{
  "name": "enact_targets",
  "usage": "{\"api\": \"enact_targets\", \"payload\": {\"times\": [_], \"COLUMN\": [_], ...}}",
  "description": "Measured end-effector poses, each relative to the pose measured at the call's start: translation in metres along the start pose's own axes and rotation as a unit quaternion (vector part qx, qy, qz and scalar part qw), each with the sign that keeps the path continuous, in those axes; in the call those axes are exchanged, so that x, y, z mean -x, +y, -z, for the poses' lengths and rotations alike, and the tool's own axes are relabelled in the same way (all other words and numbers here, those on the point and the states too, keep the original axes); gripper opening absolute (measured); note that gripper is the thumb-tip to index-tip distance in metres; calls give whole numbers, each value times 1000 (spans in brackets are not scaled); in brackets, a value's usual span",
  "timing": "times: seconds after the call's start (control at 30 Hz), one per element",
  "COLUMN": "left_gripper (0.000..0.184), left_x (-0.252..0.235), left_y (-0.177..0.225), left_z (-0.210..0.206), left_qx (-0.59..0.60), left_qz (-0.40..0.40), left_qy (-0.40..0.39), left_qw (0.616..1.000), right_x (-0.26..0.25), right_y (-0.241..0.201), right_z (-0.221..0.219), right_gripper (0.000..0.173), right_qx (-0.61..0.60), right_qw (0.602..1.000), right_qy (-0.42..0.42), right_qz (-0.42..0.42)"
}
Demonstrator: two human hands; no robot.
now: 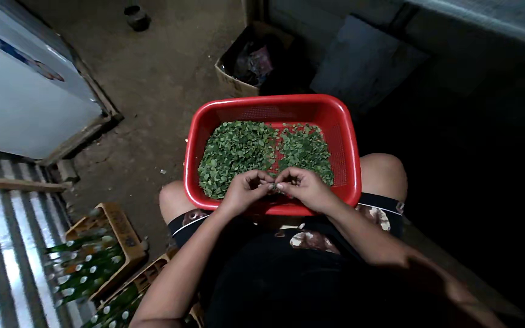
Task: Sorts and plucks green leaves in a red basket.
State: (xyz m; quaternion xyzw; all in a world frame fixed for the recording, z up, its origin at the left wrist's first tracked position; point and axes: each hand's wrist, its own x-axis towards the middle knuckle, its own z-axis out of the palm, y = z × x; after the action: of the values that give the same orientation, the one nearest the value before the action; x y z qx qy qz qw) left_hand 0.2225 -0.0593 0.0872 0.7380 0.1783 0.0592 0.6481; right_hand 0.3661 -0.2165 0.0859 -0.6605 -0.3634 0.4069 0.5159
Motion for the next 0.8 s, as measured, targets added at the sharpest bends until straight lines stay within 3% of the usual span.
{"api": "enact_targets", "payload": {"times": [0.2,0.4,0.53,0.8], "left_gripper": [14,17,16,13], "left_x": [4,21,28,32], "left_y": [-2,-6,1,9], "left_z": [0,-16,-24,-28], "left_qx": [2,-138,-191,-115], "left_qz": [-8,-117,-152,-97], "left_qy": [127,166,191,177], "left_qw": [992,969,951,973], "right_x": [3,10,15,18], "right_y": [-3,-8,-12,-10], "right_z": [-14,-19,-24,-30], "right_gripper": [6,8,7,6], "right_qx": [-167,-234,-212,-101], "right_qw": [984,968,971,981], "right_qy": [61,92,110,119], "right_qz": [-23,-22,10,112]}}
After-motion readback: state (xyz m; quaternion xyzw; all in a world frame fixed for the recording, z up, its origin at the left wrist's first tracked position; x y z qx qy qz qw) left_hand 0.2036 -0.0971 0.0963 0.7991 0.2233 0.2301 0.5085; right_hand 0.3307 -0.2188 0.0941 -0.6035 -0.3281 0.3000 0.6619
